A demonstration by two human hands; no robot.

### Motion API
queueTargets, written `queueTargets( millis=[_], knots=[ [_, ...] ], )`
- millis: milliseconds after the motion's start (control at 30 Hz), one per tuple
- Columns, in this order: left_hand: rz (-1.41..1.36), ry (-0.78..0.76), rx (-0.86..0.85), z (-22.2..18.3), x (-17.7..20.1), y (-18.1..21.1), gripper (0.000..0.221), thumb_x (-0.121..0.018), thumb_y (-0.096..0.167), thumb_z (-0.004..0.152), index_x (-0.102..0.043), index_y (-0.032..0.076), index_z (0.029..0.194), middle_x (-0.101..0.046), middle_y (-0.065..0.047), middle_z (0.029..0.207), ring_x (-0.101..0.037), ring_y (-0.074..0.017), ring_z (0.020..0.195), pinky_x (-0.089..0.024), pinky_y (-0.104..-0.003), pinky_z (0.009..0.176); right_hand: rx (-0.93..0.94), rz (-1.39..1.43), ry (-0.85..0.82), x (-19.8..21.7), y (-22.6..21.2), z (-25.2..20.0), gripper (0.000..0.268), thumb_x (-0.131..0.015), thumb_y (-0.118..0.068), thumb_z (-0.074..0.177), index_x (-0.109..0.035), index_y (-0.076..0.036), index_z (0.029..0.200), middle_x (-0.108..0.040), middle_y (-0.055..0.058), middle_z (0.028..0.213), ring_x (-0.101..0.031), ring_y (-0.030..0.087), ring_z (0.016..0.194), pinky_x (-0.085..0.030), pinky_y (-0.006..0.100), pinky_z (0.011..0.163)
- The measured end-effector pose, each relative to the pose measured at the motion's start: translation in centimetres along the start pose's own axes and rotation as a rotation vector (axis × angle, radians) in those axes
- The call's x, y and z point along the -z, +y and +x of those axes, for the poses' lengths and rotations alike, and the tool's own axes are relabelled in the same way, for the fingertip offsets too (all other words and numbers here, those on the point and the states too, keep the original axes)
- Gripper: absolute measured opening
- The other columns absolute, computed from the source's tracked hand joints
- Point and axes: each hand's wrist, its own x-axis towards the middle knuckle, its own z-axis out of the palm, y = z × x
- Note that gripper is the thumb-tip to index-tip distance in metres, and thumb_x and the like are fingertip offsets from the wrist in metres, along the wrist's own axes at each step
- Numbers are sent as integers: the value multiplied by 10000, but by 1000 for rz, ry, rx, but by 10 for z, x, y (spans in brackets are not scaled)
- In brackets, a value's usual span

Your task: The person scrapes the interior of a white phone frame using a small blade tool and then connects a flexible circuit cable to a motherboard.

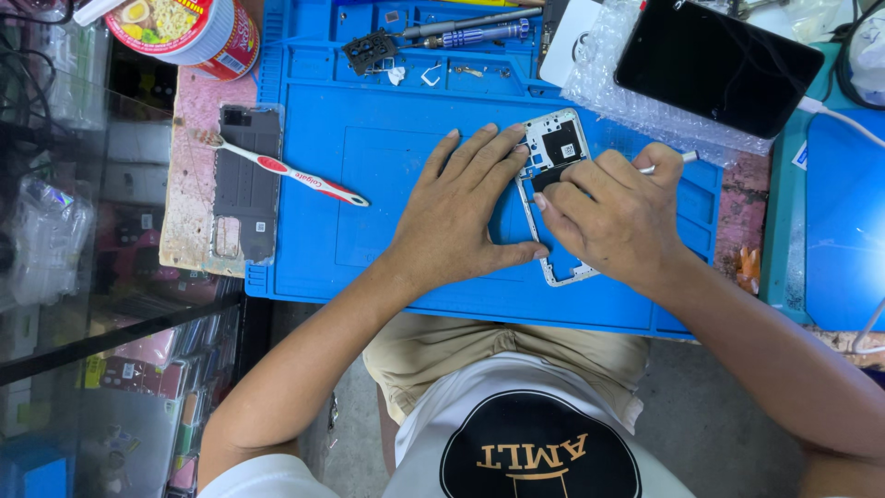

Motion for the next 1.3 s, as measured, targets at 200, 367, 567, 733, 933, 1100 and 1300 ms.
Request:
queueTargets(
  millis=[200, 367, 567, 733, 933, 1100, 1300],
  knots=[
    [17, -5, 2, 0, 0, -1, 1017, -821, 660, 723, -530, -17, 1424, -431, -142, 1582, -393, -357, 1478, -243, -587, 1236, 45, 8, 18, 0, 2, -1, 167, -792, -259, 972, -711, -191, 842, -676, -63, 938, -577, 122, 843, -281, 420, 918],
    [11, 8, -22, -2, -1, -2, 1009, -819, 663, 748, -531, -10, 1442, -430, -143, 1584, -389, -355, 1489, -242, -587, 1243, -5, 45, 13, -1, 1, -1, 187, -798, -258, 984, -702, -190, 839, -659, -62, 922, -571, 133, 842, -284, 434, 917],
    [14, -6, -11, 0, 1, 0, 1007, -821, 659, 730, -538, -11, 1428, -437, -148, 1574, -392, -361, 1476, -241, -589, 1230, -6, 28, 4, -1, 0, 0, 177, -796, -254, 981, -705, -192, 842, -650, -63, 909, -562, 129, 824, -285, 433, 908],
    [10, -7, -7, 1, 0, 1, 1016, -821, 661, 726, -538, -22, 1423, -437, -147, 1578, -395, -361, 1474, -239, -586, 1230, -13, 15, 4, 0, -1, -2, 170, -792, -268, 982, -707, -196, 854, -653, -61, 931, -568, 133, 845, -289, 432, 915],
    [15, -6, -6, 0, 0, 1, 1018, -818, 668, 728, -539, -27, 1418, -434, -151, 1575, -394, -365, 1473, -236, -589, 1230, -21, 20, 12, -1, -1, -2, 156, -794, -267, 985, -717, -197, 869, -654, -62, 938, -570, 130, 851, -287, 430, 915],
    [19, 0, -14, 0, 2, 0, 1000, -813, 663, 737, -543, -14, 1421, -435, -154, 1577, -394, -366, 1472, -238, -590, 1225, -18, 34, 15, -3, 0, 0, 190, -800, -262, 988, -709, -190, 838, -660, -65, 920, -569, 124, 835, -285, 433, 912],
    [14, -6, -2, 0, 1, 1, 1008, -811, 666, 735, -533, -14, 1425, -435, -144, 1580, -391, -355, 1481, -239, -590, 1237, -10, 63, 5, -1, 1, -1, 170, -791, -245, 952, -703, -190, 818, -674, -66, 924, -575, 127, 832, -284, 433, 904]
  ],
)
